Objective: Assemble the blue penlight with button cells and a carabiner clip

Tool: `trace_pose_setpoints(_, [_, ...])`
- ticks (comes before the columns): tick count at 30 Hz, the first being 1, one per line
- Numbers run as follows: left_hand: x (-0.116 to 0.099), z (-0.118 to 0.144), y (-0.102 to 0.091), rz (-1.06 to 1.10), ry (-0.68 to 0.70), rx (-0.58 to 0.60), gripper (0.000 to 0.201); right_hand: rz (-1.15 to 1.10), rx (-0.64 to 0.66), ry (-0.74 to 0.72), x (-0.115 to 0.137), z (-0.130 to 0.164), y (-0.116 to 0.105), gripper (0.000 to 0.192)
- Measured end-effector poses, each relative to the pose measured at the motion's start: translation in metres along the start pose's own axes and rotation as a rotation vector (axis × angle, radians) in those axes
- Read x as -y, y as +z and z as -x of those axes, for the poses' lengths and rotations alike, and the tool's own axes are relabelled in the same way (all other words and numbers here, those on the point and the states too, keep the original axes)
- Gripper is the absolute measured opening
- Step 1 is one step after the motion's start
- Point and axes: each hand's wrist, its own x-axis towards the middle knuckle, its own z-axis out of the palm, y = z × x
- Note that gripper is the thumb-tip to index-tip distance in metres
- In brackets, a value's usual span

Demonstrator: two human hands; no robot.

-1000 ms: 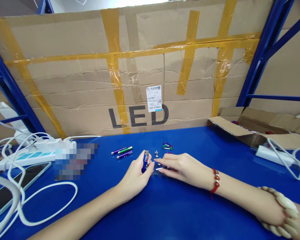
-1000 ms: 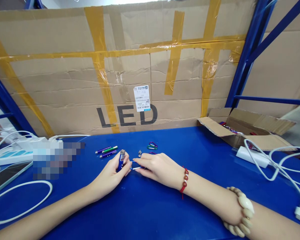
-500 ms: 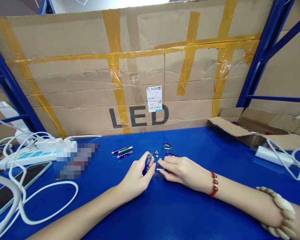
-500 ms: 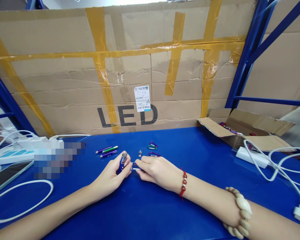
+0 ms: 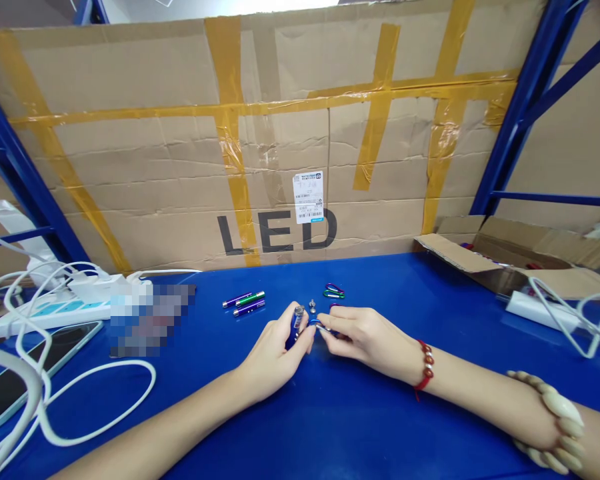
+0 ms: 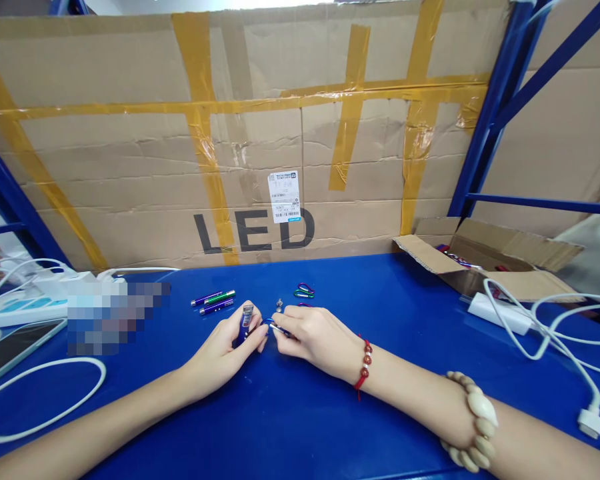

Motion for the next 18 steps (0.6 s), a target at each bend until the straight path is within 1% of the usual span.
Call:
trace_pose_setpoints(2, [-0.0012, 0.001, -0.0014, -0.001, -0.03, 0.021, 0.024, -0.017, -0.044, 0.016, -0.0024, -0.0002, -0.0012, 0.029])
trace_pose_setpoints(6, [-0.0023, 0.0034, -0.0033, -0.043, -0.057, 0.093, 0.034, -0.062, -0.171, 0.041, -0.0036, 0.0008, -0.0034, 0.023])
trace_pose_setpoints(10, [-0.0021, 0.0038, -0.0016, -0.17, -0.024, 0.143, 0.029, -0.063, -0.27, 0.039, 0.0004, 0.0008, -0.0046, 0.022])
trace_pose_setpoints(13, [-0.0027, 0.0036, 0.0002, -0.224, -0.008, 0.157, 0.026, -0.03, -0.268, 0.024, 0.0024, 0.0009, -0.0039, 0.023])
trace_pose_setpoints(18, [-0.0051, 0.0041, 0.0013, -0.255, 0.025, 0.127, 0.025, -0.004, -0.204, 0.037, 0.0022, 0.0014, -0.001, 0.027])
